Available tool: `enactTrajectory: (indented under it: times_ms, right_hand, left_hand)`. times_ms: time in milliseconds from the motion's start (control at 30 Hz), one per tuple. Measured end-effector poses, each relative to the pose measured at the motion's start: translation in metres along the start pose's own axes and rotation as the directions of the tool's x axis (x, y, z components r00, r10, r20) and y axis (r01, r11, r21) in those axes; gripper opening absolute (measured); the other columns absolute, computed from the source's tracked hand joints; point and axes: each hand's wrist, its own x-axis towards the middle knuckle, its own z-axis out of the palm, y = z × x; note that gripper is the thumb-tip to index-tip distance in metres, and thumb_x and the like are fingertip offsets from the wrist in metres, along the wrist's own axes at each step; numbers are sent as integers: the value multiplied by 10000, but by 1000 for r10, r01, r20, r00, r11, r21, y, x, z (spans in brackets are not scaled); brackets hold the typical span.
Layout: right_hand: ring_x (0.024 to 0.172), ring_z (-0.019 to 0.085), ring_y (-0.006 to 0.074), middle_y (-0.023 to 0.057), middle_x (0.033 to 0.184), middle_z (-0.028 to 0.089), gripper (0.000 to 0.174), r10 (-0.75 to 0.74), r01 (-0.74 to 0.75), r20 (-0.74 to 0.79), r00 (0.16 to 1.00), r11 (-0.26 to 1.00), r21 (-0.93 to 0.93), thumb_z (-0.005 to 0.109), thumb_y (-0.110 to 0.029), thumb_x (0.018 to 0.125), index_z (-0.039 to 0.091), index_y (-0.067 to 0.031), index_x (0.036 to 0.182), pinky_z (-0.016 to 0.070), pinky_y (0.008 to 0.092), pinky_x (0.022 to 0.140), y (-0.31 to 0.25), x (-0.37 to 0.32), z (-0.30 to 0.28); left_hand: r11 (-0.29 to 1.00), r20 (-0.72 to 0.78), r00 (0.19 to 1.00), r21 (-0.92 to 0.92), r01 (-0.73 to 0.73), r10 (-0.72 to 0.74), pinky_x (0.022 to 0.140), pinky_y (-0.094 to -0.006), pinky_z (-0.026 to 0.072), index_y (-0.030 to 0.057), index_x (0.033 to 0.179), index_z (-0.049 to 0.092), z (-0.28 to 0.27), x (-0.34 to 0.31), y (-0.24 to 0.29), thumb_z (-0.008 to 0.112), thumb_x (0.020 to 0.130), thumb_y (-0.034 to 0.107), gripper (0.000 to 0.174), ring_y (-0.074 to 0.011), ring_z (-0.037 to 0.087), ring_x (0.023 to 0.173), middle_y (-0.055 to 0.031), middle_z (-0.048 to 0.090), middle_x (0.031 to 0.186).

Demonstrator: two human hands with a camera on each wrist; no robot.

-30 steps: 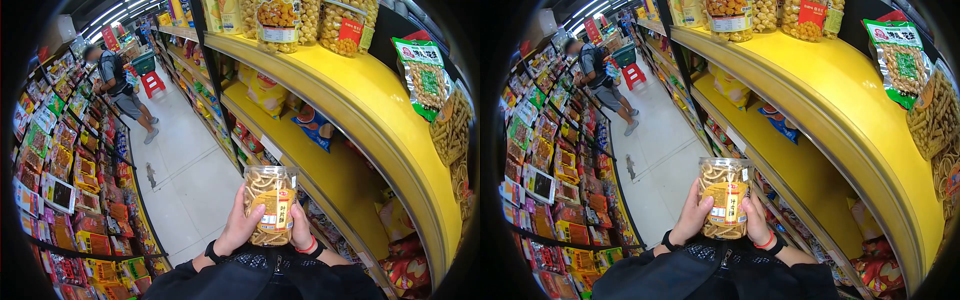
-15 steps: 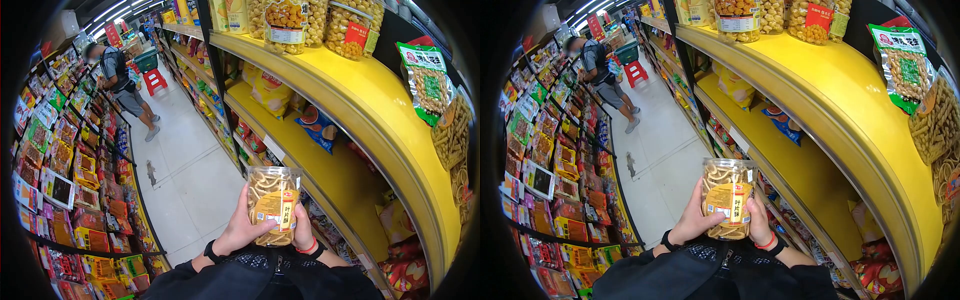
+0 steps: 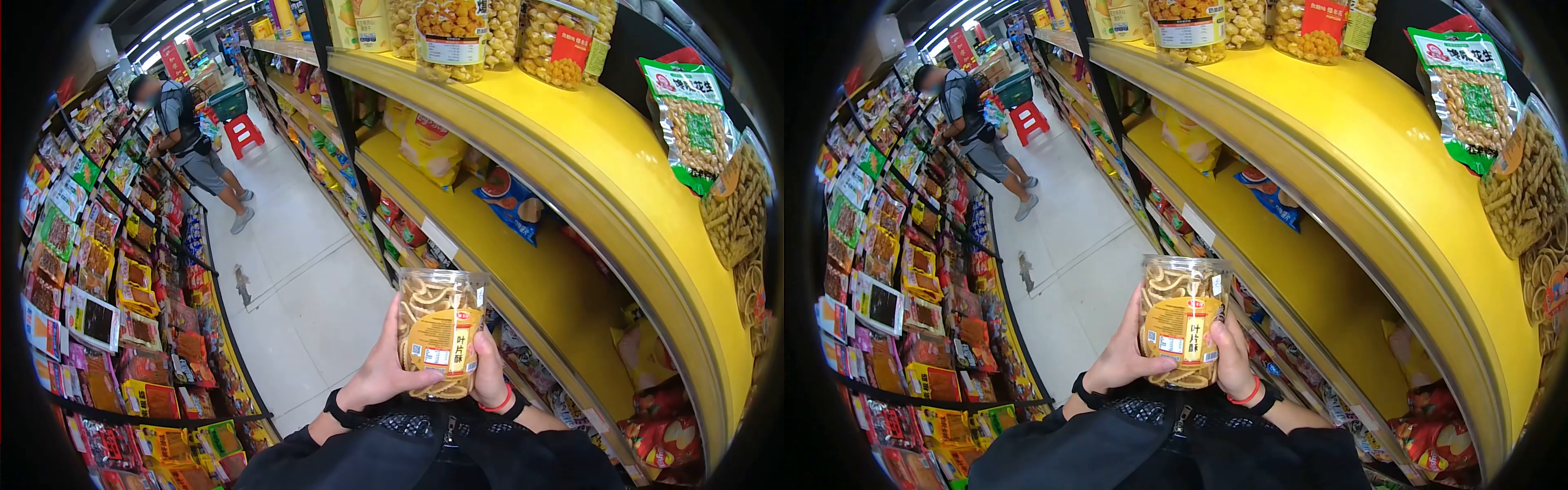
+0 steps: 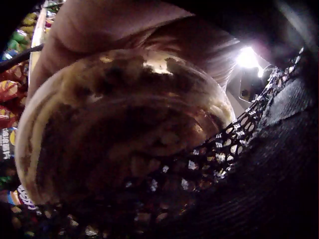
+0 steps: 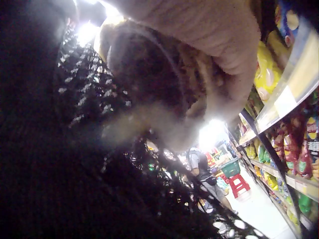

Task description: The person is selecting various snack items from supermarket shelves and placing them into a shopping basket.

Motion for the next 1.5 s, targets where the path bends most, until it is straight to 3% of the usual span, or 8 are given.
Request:
enactTrajectory:
  times_ms: [133, 1133, 1500]
  right_hand:
    - [1155, 443, 178, 119, 1284, 440, 506, -23, 22, -13, 1000, 999, -32, 378, -237, 931, 280, 20, 1355, 338, 309, 989, 1, 1, 0]
    - [1156, 439, 178, 123, 1281, 442, 509, -26, 26, -12, 1000, 998, -51, 387, -256, 925, 302, 24, 1341, 326, 308, 996, 2, 5, -1]
    - [1161, 431, 181, 126, 1285, 435, 542, -63, 63, 9, 998, 994, -93, 397, -279, 913, 289, 31, 1345, 318, 307, 998, 2, 2, 0]
  left_hand:
    - [997, 0, 1000, -74, 21, -21, 1078, -325, 218, 22, 1428, -46, 0, 1, -4, 778, 655, 92, 1132, -192, 239, 1319, -110, 220, 1432]
    - [999, 42, 998, 8, -43, 43, 1091, -343, 188, 15, 1422, -75, -6, 4, -3, 766, 671, 108, 1132, -211, 199, 1337, -128, 183, 1445]
    - [993, 99, 992, 86, -83, 75, 1089, -341, 174, -8, 1397, -149, -8, 0, 5, 750, 698, 144, 1150, -241, 185, 1336, -169, 178, 1433]
